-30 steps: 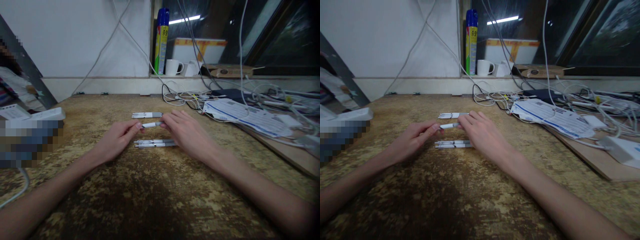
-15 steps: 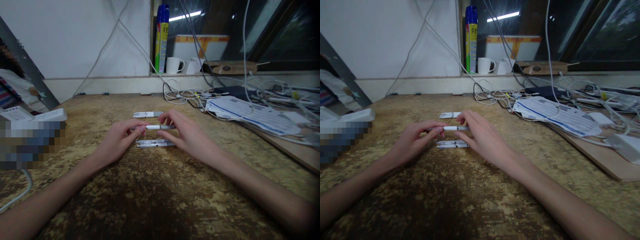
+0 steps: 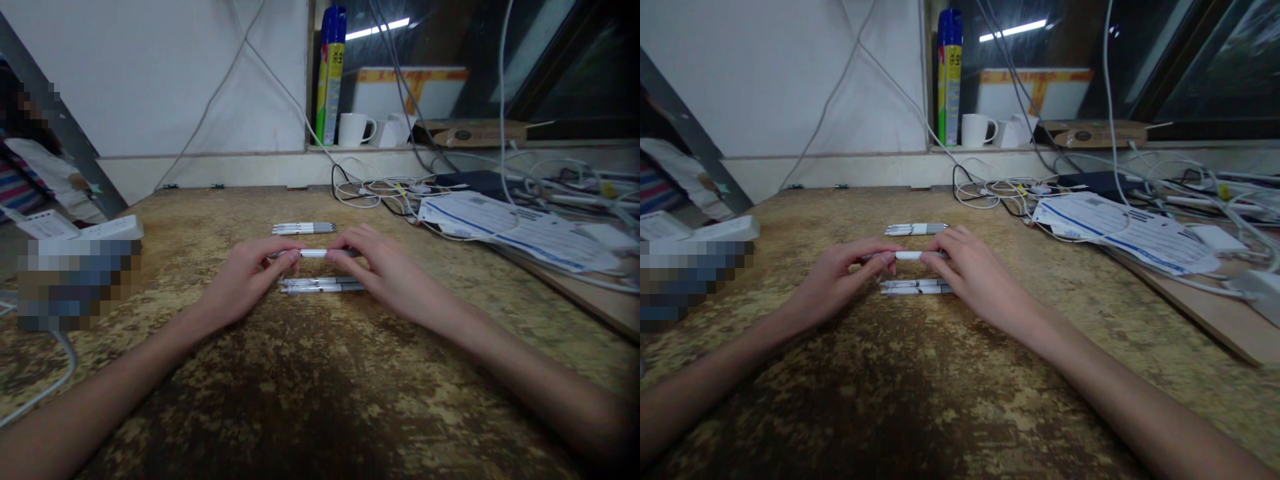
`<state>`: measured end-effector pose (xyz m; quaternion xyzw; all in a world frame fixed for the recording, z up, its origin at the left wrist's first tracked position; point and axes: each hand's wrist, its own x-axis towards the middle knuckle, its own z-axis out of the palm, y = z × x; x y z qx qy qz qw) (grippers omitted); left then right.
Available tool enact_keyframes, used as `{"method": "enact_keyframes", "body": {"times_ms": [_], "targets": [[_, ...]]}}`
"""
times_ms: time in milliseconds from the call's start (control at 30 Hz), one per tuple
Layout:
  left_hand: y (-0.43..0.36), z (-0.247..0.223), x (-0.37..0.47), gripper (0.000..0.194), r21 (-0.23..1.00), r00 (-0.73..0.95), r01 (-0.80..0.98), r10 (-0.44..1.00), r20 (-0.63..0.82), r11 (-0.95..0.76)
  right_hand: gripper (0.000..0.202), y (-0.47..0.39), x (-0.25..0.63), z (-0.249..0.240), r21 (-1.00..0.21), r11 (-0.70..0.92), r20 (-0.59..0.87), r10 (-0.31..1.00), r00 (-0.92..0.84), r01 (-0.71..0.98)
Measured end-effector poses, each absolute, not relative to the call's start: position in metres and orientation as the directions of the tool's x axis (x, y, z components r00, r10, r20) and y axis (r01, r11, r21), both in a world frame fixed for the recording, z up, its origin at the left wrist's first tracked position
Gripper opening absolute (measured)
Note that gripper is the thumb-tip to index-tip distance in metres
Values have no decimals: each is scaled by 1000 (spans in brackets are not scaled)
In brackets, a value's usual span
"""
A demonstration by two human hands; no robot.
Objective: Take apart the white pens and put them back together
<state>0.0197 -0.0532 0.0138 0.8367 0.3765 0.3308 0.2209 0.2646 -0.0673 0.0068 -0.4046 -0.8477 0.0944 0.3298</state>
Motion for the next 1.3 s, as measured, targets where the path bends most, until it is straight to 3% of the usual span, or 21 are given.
{"method": "enact_keyframes", "body": {"times_ms": [67,300,400,567,667,867,1067,1300], "targets": [[-53,14,20,28,617,494,488,778,388,-618,14,-67,265,7,-417,667,514,733,-445,617],[-55,15,20,33,616,497,507,789,362,-603,23,-66,265,4,-448,642,476,761,-442,622],[-57,17,21,41,595,504,542,796,336,-594,16,-66,265,4,-497,635,485,769,-417,591],[-57,16,21,49,574,507,579,807,302,-579,28,-65,265,7,-598,555,384,831,-402,578],[-56,14,19,52,575,501,589,815,291,-568,19,-65,266,9,-607,571,423,821,-384,553],[-50,13,16,53,654,482,533,828,288,-537,13,-59,270,7,-647,597,523,800,-293,474],[-48,12,17,38,743,460,458,846,271,-488,19,-54,271,7,-879,402,371,915,-160,258],[-40,5,13,35,793,357,403,876,323,-457,13,-50,275,10,-887,396,402,915,-25,239]]}}
